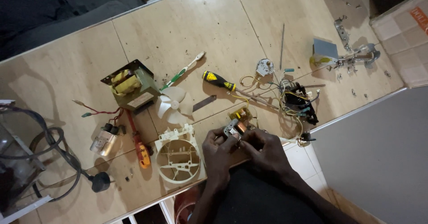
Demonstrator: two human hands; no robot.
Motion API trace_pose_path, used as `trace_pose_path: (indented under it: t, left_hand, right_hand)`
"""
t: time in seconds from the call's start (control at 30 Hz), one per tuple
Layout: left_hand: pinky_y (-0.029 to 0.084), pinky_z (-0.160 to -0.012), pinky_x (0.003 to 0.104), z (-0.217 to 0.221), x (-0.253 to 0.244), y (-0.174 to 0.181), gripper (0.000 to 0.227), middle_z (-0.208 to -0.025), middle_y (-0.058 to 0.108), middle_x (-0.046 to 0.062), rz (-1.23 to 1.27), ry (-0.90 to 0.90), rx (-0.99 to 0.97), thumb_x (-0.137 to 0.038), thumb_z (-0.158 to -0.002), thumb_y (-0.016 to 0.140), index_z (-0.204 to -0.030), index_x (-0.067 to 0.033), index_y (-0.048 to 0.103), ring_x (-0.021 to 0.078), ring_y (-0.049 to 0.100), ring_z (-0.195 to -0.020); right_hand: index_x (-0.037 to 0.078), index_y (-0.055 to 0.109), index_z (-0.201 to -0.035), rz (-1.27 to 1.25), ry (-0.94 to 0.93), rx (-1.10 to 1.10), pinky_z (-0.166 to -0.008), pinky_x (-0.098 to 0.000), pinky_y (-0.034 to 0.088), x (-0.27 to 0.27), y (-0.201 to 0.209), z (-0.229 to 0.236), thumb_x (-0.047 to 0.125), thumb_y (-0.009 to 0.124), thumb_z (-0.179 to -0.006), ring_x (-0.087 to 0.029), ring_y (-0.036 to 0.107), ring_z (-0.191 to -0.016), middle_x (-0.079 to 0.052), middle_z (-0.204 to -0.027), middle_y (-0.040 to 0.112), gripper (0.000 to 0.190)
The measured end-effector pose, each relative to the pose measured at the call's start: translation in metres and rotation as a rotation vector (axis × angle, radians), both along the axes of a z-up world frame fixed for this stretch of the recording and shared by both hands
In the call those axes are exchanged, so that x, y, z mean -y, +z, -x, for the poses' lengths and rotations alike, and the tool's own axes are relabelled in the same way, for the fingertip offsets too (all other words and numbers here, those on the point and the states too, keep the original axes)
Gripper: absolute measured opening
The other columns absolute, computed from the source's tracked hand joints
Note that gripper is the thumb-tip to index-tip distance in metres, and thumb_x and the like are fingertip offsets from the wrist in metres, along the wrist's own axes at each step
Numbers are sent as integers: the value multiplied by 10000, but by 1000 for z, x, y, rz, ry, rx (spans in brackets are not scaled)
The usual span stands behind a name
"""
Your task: The person assembles a small electrical motor into a white plastic housing on a workbench. They align the motor with the housing, insert it, and then secure it by hand, manipulating the components to fit them together.
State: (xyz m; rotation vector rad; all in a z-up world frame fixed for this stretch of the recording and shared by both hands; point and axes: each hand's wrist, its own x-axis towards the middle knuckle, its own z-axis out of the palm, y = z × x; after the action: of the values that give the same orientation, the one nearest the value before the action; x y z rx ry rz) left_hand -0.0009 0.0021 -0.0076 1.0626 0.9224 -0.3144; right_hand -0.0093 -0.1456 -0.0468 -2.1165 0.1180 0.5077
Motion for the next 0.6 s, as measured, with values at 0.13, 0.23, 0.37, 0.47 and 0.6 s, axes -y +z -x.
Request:
trace_pose_path:
  t: [0.13, 0.23, 0.37, 0.47, 0.6]
  left_hand:
    - [576, -685, 321, -1, 0, 2, 330, -946, 795, 207, 0, 6, 14, -21, -787, 749, -1105, 19, 671, 243, 718, -796]
    - [593, -724, 342, -2, 1, 3, 350, -973, 801, 218, 16, 14, -18, -6, -780, 725, -1126, 19, 674, 267, 733, -833]
    - [567, -658, 317, 1, 2, -13, 362, -933, 798, 215, -15, 19, -10, -8, -764, 743, -1118, 20, 675, 233, 707, -755]
    - [557, -673, 316, 0, 1, -8, 351, -935, 796, 212, -13, 11, -17, -7, -762, 740, -1105, 12, 670, 232, 697, -770]
    - [580, -733, 332, -2, -1, 9, 378, -997, 811, 195, -60, -43, -58, -70, -765, 770, -1132, -22, 695, 252, 741, -860]
  right_hand:
    - [150, 746, -963, 5, 0, 30, -630, -277, 568, -1, 3, -1, 169, 779, -866, -140, 710, -727, -28, -851, 774, 104]
    - [131, 758, -935, -14, -2, 29, -599, -275, 575, 1, 4, -2, 190, 810, -847, -133, 717, -688, -25, -831, 785, 118]
    - [140, 710, -899, 19, 56, 137, -616, -291, 547, 6, -12, 0, 189, 829, -839, -133, 696, -687, -16, -805, 766, 142]
    - [142, 717, -969, 21, 54, 104, -678, -289, 591, 2, 6, -3, 198, 813, -842, -153, 743, -765, -28, -884, 792, 169]
    - [124, 765, -1042, -43, 67, 124, -731, -292, 635, 1, 16, -3, 152, 737, -884, -174, 782, -857, -56, -967, 815, 163]
